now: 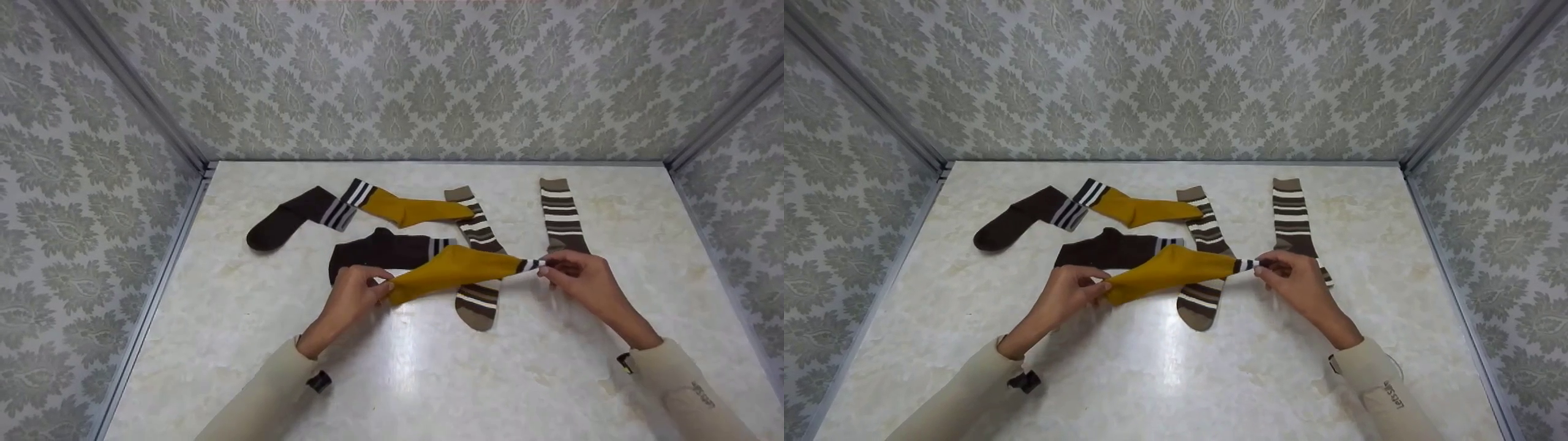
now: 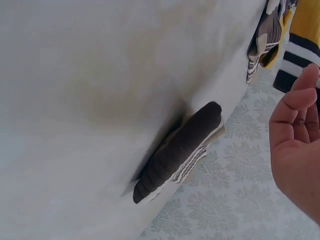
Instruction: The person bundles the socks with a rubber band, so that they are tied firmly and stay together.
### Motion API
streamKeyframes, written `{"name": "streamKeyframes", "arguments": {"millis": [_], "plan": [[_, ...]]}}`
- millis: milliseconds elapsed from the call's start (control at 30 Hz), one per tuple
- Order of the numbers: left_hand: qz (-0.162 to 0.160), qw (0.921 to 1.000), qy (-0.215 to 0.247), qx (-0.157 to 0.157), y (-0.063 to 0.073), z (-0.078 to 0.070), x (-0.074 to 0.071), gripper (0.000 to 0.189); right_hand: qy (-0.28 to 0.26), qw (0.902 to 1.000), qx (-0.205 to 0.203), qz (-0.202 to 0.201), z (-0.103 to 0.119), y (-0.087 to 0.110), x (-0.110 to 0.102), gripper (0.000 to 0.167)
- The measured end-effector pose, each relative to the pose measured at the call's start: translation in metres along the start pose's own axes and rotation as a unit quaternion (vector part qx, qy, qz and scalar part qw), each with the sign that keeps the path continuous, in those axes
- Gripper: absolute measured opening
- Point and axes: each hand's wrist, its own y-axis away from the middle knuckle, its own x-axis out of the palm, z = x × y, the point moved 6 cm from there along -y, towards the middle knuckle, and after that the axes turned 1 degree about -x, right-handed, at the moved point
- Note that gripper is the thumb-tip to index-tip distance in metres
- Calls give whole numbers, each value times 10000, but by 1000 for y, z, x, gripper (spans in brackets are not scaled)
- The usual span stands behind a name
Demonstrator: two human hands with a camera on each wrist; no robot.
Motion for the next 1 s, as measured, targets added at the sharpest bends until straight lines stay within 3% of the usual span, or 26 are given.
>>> {"name": "streamKeyframes", "arguments": {"millis": [333, 533, 633, 800, 1000], "plan": [[-569, 9978, 320, 85, 7, 2, -15, 17, -718, 9940, -541, -617, 18, 4, 3, 18], [-952, 9944, 465, 2, 13, 6, -23, 25, -999, 9904, -756, -587, 27, 3, 10, 17], [-1340, 9871, 879, 1, 16, 10, -27, 20, -1161, 9885, -817, -517, 30, 3, 15, 26], [-2101, 9659, 1513, 21, 23, 16, -36, 11, -1173, 9896, -682, -484, 34, 3, 25, 43], [-2314, 9551, 1848, -94, 31, 23, -40, 5, -1202, 9915, -266, -425, 34, 2, 38, 41]]}}
